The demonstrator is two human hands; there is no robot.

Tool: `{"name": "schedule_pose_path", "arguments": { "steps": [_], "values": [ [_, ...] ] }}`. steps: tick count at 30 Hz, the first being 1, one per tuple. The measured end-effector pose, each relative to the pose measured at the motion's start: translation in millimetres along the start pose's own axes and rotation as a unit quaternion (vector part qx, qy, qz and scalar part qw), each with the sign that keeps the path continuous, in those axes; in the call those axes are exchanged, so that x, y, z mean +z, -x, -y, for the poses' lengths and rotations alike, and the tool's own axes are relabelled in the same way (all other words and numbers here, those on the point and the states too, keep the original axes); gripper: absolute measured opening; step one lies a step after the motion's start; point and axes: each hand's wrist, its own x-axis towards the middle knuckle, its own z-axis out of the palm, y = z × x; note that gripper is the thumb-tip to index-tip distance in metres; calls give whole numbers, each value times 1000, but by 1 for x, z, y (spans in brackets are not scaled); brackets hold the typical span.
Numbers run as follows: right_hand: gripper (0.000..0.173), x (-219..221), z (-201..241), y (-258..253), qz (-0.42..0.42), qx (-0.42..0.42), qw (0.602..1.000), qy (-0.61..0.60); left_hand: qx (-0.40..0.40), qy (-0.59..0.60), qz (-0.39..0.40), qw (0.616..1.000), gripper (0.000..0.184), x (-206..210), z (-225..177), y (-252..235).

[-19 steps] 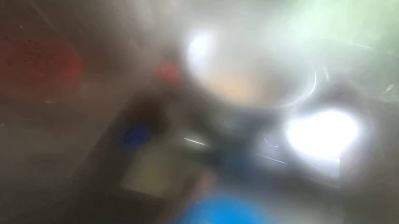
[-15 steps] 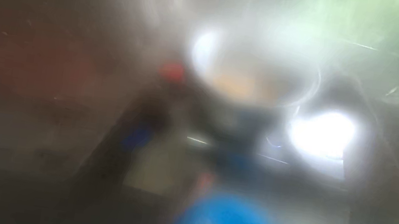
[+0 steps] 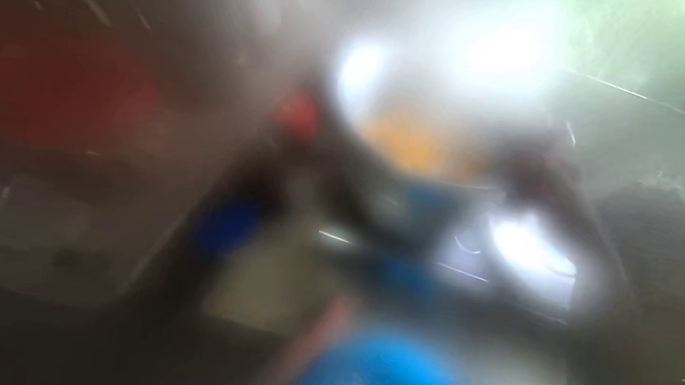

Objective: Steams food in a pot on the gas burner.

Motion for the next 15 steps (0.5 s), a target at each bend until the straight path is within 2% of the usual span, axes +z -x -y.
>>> {"name": "schedule_pose_path", "arguments": {
  "steps": [2, 4, 9, 12, 15],
  "values": [
    [41, 1, 26, 7, -19, -74, 997, 3, 8, -16, -6, 1000, 54, 3, 2, -4],
    [39, -1, 24, 1, -23, -127, 992, -5, 13, -33, -7, 999, 55, 4, 4, -6],
    [31, -4, 19, -10, 4, -27, 997, 73, 19, -48, 5, 999, 49, 6, 12, -11],
    [31, -4, 19, -16, 3, 24, 998, 65, 15, -40, 8, 999, 49, 5, 13, -11],
    [36, -4, 15, -18, -9, 34, 998, 44, 16, -32, 5, 999, 48, 3, 14, -12]
  ]
}}
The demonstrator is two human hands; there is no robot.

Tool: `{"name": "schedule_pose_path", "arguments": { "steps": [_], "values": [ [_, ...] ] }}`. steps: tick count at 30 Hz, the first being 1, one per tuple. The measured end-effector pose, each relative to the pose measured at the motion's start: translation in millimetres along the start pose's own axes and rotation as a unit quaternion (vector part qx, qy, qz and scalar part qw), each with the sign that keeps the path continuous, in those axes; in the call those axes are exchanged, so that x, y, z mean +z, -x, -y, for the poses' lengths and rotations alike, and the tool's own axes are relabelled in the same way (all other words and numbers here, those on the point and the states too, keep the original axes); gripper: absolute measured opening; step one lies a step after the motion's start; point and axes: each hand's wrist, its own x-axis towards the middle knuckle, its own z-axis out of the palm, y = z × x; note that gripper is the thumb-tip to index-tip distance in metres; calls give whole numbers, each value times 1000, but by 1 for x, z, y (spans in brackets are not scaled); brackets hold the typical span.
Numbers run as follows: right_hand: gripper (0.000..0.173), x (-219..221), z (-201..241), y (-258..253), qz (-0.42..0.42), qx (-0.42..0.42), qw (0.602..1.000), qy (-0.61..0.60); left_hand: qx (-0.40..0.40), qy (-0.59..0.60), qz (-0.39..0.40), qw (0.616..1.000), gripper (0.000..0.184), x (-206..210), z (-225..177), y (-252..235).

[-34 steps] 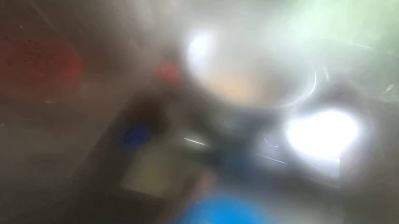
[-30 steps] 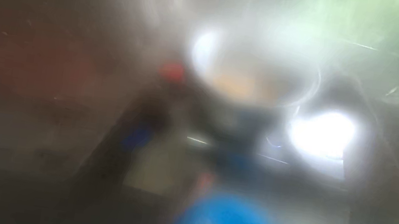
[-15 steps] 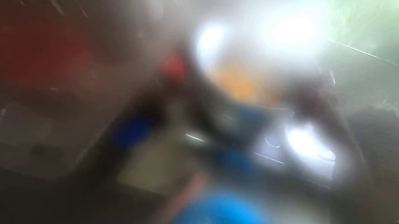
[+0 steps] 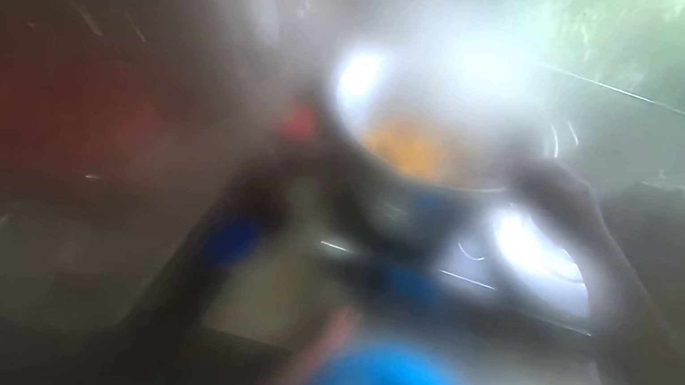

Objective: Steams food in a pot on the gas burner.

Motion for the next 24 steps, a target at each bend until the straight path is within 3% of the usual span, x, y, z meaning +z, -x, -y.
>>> {"name": "schedule_pose_path", "arguments": {
  "steps": [6, 10, 12, 14, 19, 24],
  "values": [
    [39, 1, -9, -6, -33, -103, 994, -33, 21, 4, -15, 1000, 47, -5, 1, -1],
    [27, 6, -16, -16, -77, -248, 966, -4, 16, -8, -12, 1000, 46, -10, -6, 2],
    [24, 7, -18, -15, -93, -282, 955, 14, 17, -6, -14, 1000, 45, -10, -8, 3],
    [24, 7, -21, -13, -96, -276, 956, -2, 16, -8, -17, 1000, 45, -10, -8, 4],
    [24, 6, -34, -18, -52, -142, 972, -177, -2, -15, -29, 999, 44, -19, -6, 15],
    [24, 3, -41, -22, -65, -241, 962, -106, -7, -12, -50, 999, 44, -23, 2, 16]
  ]
}}
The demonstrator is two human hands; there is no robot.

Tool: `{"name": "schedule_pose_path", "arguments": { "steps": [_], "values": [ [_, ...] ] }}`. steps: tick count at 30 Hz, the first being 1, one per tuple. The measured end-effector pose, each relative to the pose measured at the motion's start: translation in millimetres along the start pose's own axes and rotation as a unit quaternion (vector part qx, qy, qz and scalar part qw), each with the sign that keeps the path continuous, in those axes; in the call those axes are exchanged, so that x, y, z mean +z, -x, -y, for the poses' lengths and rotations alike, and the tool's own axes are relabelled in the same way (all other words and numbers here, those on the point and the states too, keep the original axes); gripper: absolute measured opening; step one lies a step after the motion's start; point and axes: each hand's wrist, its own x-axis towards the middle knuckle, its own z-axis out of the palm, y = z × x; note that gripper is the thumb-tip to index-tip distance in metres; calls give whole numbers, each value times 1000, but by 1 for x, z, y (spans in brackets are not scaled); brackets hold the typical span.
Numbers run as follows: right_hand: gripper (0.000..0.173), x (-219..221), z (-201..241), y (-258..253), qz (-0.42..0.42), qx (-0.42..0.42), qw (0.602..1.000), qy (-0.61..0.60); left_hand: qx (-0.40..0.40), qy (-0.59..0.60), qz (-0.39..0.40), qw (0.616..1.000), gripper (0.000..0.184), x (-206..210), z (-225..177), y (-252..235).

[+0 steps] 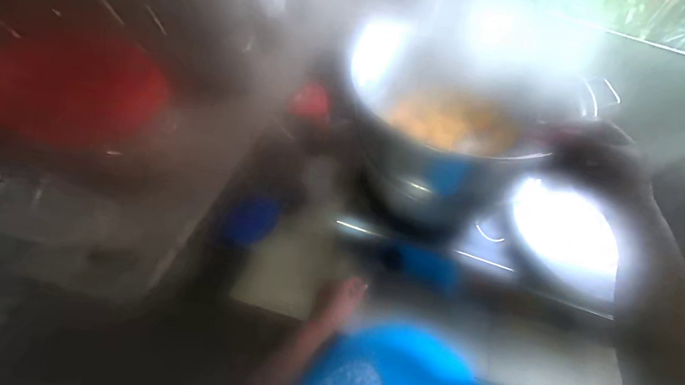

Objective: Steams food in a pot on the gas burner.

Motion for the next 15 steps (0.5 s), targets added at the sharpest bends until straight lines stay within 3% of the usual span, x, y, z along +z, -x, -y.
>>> {"name": "schedule_pose_path", "arguments": {
  "steps": [9, 15],
  "values": [
    [26, -19, -3, -34, -2, -111, 992, 59, 3, -23, -32, 999, 43, -11, -3, 3],
    [27, -15, -8, -25, -21, -78, 994, 76, 5, -30, -52, 998, 42, -6, 0, -2]
  ]
}}
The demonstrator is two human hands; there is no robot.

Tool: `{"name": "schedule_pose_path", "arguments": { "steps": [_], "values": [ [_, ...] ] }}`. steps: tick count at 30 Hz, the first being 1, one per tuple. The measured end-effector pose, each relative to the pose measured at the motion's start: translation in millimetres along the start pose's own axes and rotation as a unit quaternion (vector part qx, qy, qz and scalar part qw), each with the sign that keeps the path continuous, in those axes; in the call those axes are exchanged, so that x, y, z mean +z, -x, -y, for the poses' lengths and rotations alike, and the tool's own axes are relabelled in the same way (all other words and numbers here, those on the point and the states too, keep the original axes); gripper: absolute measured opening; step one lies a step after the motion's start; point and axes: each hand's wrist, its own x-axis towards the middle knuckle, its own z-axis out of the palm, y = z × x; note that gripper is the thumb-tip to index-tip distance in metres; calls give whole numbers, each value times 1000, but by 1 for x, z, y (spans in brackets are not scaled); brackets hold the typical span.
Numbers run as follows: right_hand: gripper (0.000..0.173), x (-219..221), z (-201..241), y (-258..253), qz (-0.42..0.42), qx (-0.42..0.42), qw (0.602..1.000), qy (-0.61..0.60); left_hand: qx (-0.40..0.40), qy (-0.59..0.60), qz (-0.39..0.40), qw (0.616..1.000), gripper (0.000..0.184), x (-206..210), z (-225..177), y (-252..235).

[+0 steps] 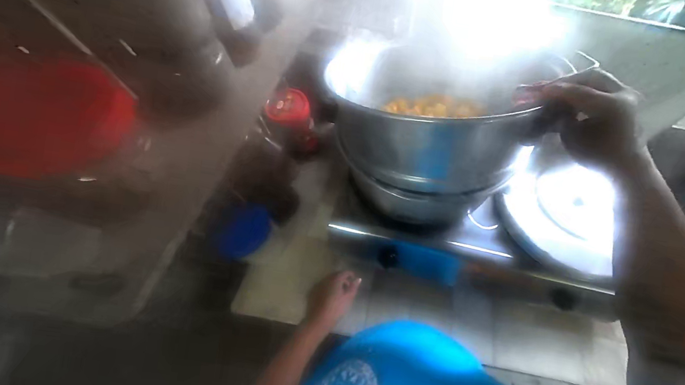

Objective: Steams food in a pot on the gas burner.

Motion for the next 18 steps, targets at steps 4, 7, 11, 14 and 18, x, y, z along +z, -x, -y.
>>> {"name": "schedule_pose_path", "arguments": {
  "steps": [4, 7, 11, 14, 18],
  "values": [
    [28, -2, 9, 2, 7, 33, 999, -8, 6, -14, 4, 1000, 42, 2, -5, 2],
    [28, -5, 13, -2, 21, 54, 998, -4, 19, -20, -3, 1000, 41, 3, -7, 2],
    [26, -5, 5, -7, 22, 40, 999, -17, 32, -38, -5, 999, 40, 5, -12, 3],
    [27, -4, 3, -9, 28, 51, 998, -37, 34, -48, 6, 998, 39, 6, -21, 4],
    [29, -6, 1, -15, 44, 51, 997, -45, 36, -67, 17, 997, 40, 7, -32, 5]
  ]
}}
